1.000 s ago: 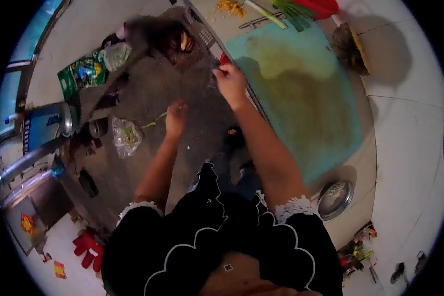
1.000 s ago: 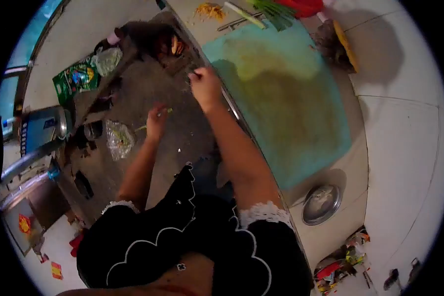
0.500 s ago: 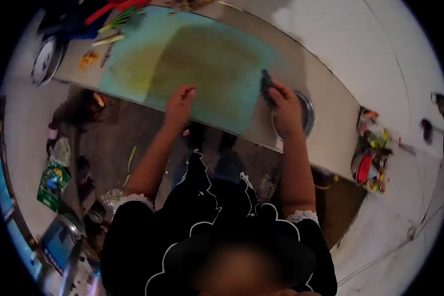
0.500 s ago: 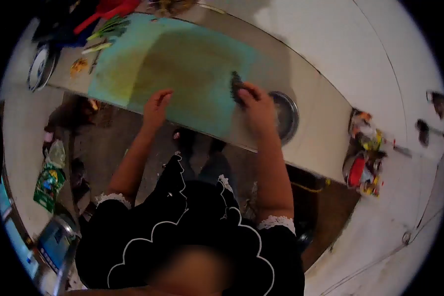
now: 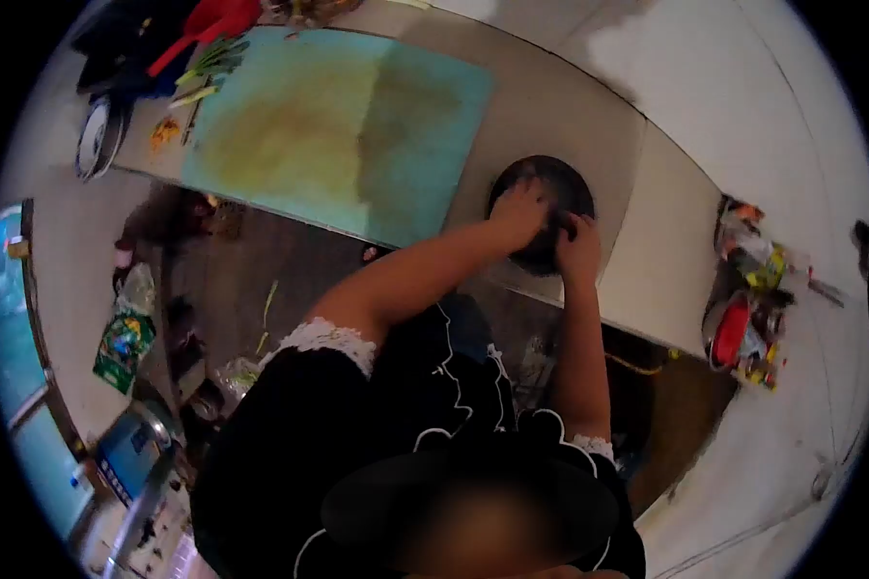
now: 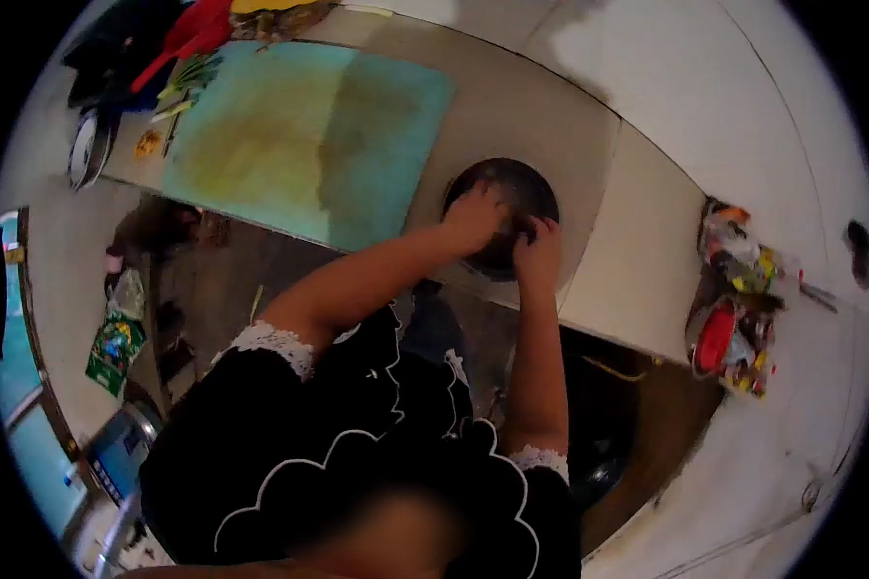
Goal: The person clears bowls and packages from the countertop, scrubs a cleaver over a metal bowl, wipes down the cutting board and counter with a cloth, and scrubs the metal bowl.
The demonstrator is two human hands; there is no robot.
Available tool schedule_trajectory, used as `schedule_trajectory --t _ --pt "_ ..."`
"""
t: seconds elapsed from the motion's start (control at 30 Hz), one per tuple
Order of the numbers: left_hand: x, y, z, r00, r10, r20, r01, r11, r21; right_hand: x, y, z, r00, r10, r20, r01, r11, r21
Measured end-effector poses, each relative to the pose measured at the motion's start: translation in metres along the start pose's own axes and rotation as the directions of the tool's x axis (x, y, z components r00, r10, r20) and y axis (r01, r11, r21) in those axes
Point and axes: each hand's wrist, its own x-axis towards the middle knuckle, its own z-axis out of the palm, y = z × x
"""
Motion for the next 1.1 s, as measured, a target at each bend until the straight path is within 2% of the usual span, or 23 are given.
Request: schedule_trajectory --t 0.03,0.13,0.23,0.33,0.37,0.43,0.47,0.5,0.53,0.57,0.63,0.67,0.73,0.77,0.83,0.87,0.93,1.03,1.1 --pt "0.006 0.003 0.005 0.996 -0.077 0.037 0.076 0.996 0.037 0.003 0.005 0.001 0.999 -0.011 -0.042 0.012 1.0 0.014" --pt "0.007 -0.005 0.022 0.989 0.02 -0.144 -0.009 0.997 0.079 0.008 0.001 -0.001 0.994 -0.111 -0.007 0.111 0.991 0.071" --pt "0.008 -0.003 -0.006 1.0 -0.001 -0.009 0.002 0.998 0.06 0.01 0.001 -0.004 0.99 -0.134 0.048 0.127 0.984 0.121" --pt "0.015 0.0 -0.027 0.986 -0.16 0.047 0.165 0.977 -0.135 0.016 0.005 -0.007 0.988 -0.137 0.076 0.106 0.941 0.322" --pt "0.017 0.003 -0.032 0.985 -0.17 -0.008 0.165 0.965 -0.203 0.017 0.007 -0.006 0.992 -0.1 0.082 0.052 0.89 0.452" --pt "0.013 0.009 -0.044 0.971 -0.208 -0.116 0.162 0.933 -0.322 0.018 0.008 0.001 0.991 -0.034 0.129 -0.065 0.724 0.686" --pt "0.007 0.016 -0.073 0.981 -0.177 -0.078 0.133 0.91 -0.392 0.02 0.005 0.0 0.983 -0.001 0.182 -0.144 0.602 0.785" --pt "0.005 0.021 -0.069 0.965 -0.223 -0.139 0.131 0.868 -0.479 0.022 0.003 -0.004 0.97 0.026 0.241 -0.226 0.464 0.857" --pt "0.009 0.028 -0.06 0.943 -0.268 -0.198 0.114 0.818 -0.563 0.025 -0.002 -0.008 0.951 0.05 0.306 -0.306 0.317 0.898" --pt "0.008 0.034 -0.061 0.916 -0.31 -0.253 0.081 0.764 -0.64 0.028 -0.01 -0.011 0.919 0.009 0.394 -0.392 0.108 0.914" --pt "0.006 0.046 -0.073 0.921 -0.367 -0.128 0.147 0.634 -0.759 0.029 -0.023 -0.022 0.842 -0.102 0.53 -0.534 -0.293 0.793" --pt "0.006 0.051 -0.078 0.923 -0.38 -0.061 0.176 0.558 -0.811 0.029 -0.028 -0.025 0.827 -0.167 0.536 -0.56 -0.321 0.764" --pt "0.005 0.053 -0.071 0.954 -0.293 -0.065 0.172 0.712 -0.68 0.03 -0.038 -0.027 0.793 -0.287 0.537 -0.609 -0.369 0.702" --pt "0.004 0.053 -0.065 0.967 -0.249 -0.058 0.164 0.779 -0.606 0.034 -0.036 -0.024 0.81 -0.184 0.557 -0.583 -0.345 0.735" --pt "-0.002 0.049 -0.045 0.949 -0.234 -0.211 0.109 0.871 -0.479 0.041 -0.026 -0.011 0.822 0.033 0.569 -0.537 -0.287 0.793" --pt "-0.006 0.046 -0.043 0.934 -0.218 -0.284 0.089 0.91 -0.406 0.043 -0.013 -0.001 0.82 0.002 0.572 -0.555 -0.24 0.796" --pt "-0.016 0.039 -0.045 0.914 -0.254 -0.317 0.116 0.911 -0.396 0.045 0.001 0.015 0.809 -0.062 0.584 -0.587 -0.146 0.797" --pt "-0.028 0.022 -0.042 0.872 -0.317 -0.374 0.147 0.897 -0.417 0.044 -0.005 0.013 0.805 0.17 0.569 -0.591 0.14 0.794" --pt "-0.035 0.009 -0.036 0.848 -0.363 -0.386 0.157 0.868 -0.471 0.045 -0.009 0.008 0.906 0.172 0.386 -0.397 0.663 0.635"
